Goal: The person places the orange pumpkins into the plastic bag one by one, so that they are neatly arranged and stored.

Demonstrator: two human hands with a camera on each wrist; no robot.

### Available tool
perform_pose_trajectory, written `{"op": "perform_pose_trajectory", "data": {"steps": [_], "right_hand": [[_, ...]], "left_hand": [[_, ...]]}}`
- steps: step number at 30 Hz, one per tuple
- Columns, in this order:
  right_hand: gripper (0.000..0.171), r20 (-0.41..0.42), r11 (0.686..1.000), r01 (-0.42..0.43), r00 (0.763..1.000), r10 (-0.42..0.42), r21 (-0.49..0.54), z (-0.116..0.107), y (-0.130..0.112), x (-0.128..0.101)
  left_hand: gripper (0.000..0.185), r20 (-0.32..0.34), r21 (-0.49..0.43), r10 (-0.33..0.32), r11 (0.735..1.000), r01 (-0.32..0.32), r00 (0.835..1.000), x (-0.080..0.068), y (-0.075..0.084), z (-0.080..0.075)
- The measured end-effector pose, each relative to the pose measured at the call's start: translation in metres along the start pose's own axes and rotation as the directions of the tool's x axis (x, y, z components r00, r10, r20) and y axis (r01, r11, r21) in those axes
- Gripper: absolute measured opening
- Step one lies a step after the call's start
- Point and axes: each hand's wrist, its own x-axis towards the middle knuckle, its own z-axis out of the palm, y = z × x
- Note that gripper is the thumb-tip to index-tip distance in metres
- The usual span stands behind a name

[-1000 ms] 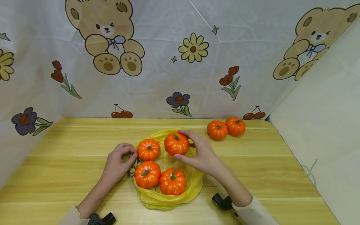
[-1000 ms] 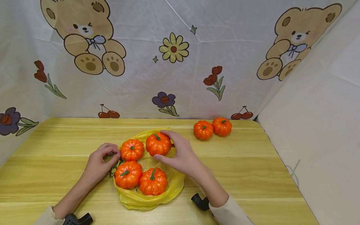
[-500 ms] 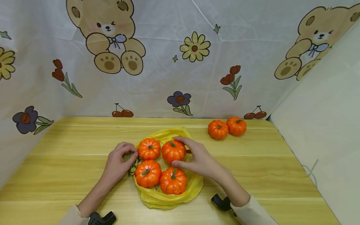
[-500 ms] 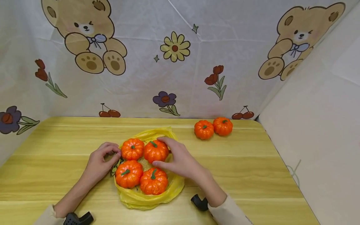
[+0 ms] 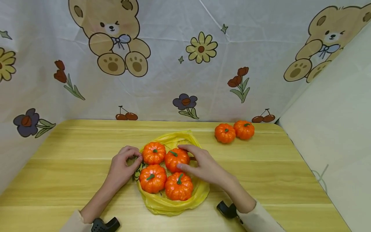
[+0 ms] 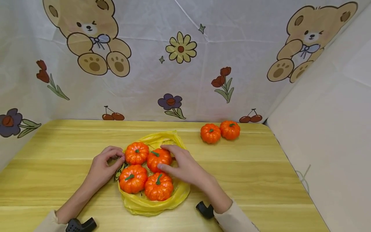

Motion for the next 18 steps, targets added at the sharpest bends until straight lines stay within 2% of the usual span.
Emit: {"op": "perform_pose_trajectory", "data": {"steps": [5,18], "right_hand": [[0.056,0.023,1.0,-0.012,1.0,0.012,0.001,-0.0007,0.0005,-0.0001],[0.059,0.052,0.999,-0.02,0.998,0.022,-0.04,-0.0005,0.0003,-0.0022]], "left_hand": [[0.009,-0.001,-0.003,-0.005,1.0,0.005,1.0,-0.0001,0.001,-0.0001],[0.008,-0.001,-0.005,-0.002,1.0,0.002,1.0,-0.0003,0.0022,-0.0008]]}}
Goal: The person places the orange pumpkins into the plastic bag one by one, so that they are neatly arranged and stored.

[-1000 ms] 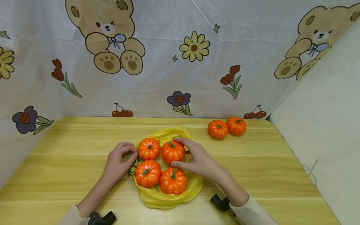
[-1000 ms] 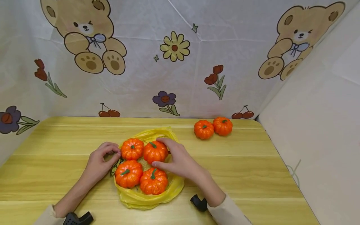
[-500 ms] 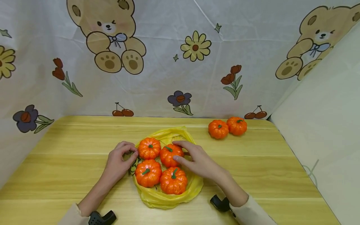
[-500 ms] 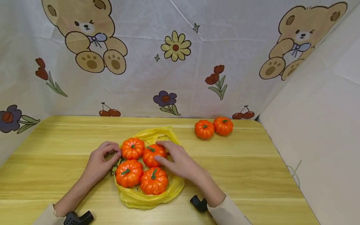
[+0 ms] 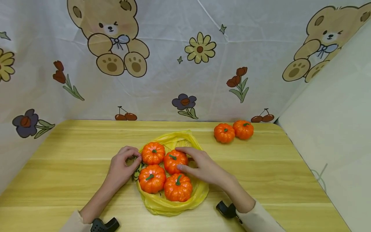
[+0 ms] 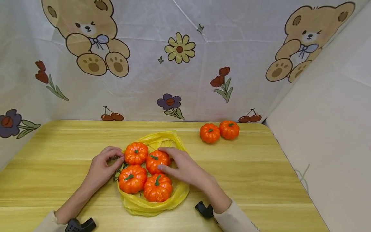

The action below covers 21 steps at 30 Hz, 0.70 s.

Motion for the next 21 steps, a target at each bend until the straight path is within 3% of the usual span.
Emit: {"op": "perform_pose_trajectory", "data": {"steps": [10,21], "right_hand": [[0.063,-0.025,1.0,-0.007,1.0,0.008,0.023,-0.004,0.001,-0.001],[0.054,-0.164,1.0,-0.016,0.986,0.016,0.0,-0.017,0.006,-0.001]], "left_hand": [[0.006,-0.001,0.007,0.015,1.0,-0.015,1.0,0.0,0.001,0.0],[0.007,-0.01,0.001,0.026,1.0,-0.026,1.0,-0.001,0.002,0.0]]}}
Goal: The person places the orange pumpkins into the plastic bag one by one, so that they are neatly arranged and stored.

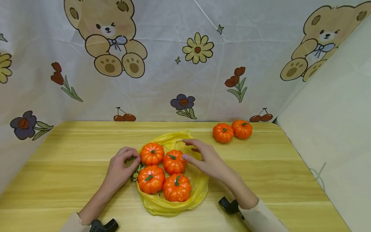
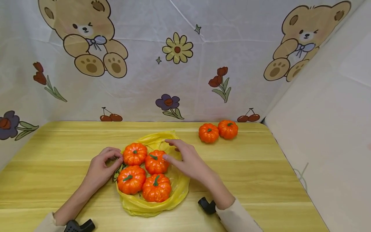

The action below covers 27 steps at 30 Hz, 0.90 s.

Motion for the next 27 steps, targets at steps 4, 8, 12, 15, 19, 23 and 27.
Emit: {"op": "perform_pose_trajectory", "data": {"steps": [4,8,12,15,19,23,27], "right_hand": [[0.054,-0.044,1.0,0.008,0.999,-0.008,-0.005,-0.006,0.003,0.001],[0.052,-0.086,1.0,0.019,0.996,-0.02,-0.002,-0.014,0.007,0.002],[0.051,-0.131,1.0,0.011,0.991,-0.013,-0.017,-0.026,0.012,0.002],[0.052,-0.157,0.999,-0.015,0.988,0.01,-0.034,-0.036,0.015,0.001],[0.053,-0.193,0.999,-0.036,0.981,0.028,-0.038,-0.049,0.02,-0.001],[0.05,-0.252,0.997,-0.06,0.967,0.048,-0.039,-0.063,0.028,-0.005],[0.047,-0.307,0.997,-0.072,0.95,0.059,-0.031,-0.075,0.037,-0.009]], "left_hand": [[0.007,0.004,-0.007,-0.006,1.0,0.006,1.0,-0.001,0.0,0.0],[0.007,0.009,-0.015,-0.009,1.0,0.009,1.0,-0.001,0.0,-0.001],[0.006,0.012,-0.017,-0.012,1.0,0.012,1.0,-0.001,0.001,0.0],[0.008,0.007,-0.014,-0.009,1.0,0.009,1.0,0.0,0.001,0.0],[0.009,-0.001,-0.009,0.0,1.0,0.0,1.0,0.0,0.0,0.0],[0.007,0.002,-0.005,-0.001,1.0,0.001,1.0,0.0,-0.001,0.001],[0.008,0.002,0.002,-0.004,1.0,0.004,1.0,0.0,-0.002,0.001]]}}
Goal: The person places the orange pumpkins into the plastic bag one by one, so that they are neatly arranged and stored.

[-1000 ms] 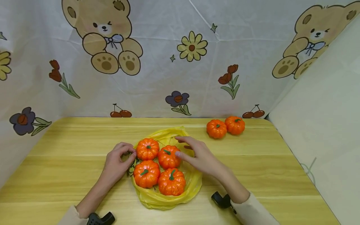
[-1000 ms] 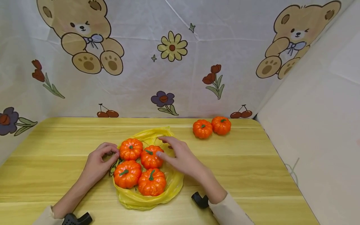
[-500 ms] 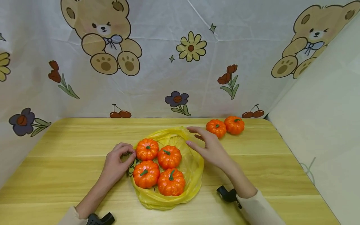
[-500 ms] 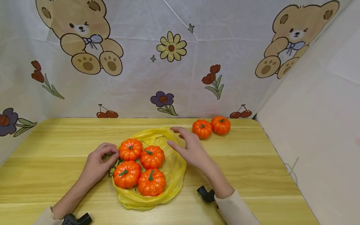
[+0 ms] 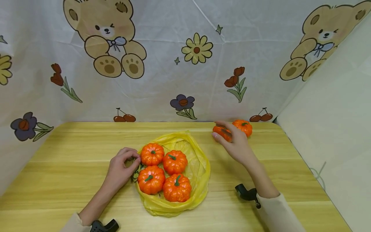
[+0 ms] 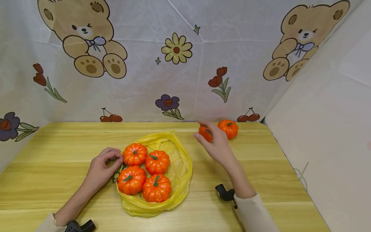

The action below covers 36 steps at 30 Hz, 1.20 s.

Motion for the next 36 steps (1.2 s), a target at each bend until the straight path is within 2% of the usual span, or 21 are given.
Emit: {"op": "perform_pose_trajectory", "data": {"steps": [7,14,24,31,36], "right_hand": [[0.046,-0.022,0.999,0.007,1.0,-0.005,0.051,-0.012,0.012,0.0],[0.045,-0.092,1.0,-0.026,0.995,0.027,0.012,-0.02,0.019,-0.002],[0.046,-0.194,0.994,-0.084,0.979,0.071,-0.064,-0.036,0.029,-0.003],[0.047,-0.249,0.993,-0.114,0.962,0.111,0.003,-0.05,0.038,-0.005],[0.048,-0.271,0.99,-0.141,0.953,0.132,-0.011,-0.057,0.045,-0.007]], "left_hand": [[0.011,-0.005,0.0,-0.001,1.0,0.001,1.0,0.0,-0.001,0.001],[0.006,0.003,-0.006,0.0,1.0,0.0,1.0,0.0,-0.001,0.001],[0.007,0.002,0.0,-0.011,1.0,0.011,1.0,-0.001,-0.001,0.001],[0.007,0.0,0.003,-0.009,1.0,0.009,1.0,-0.001,-0.002,0.001],[0.006,0.002,-0.001,-0.004,1.0,0.004,1.0,-0.001,-0.002,0.001]]}}
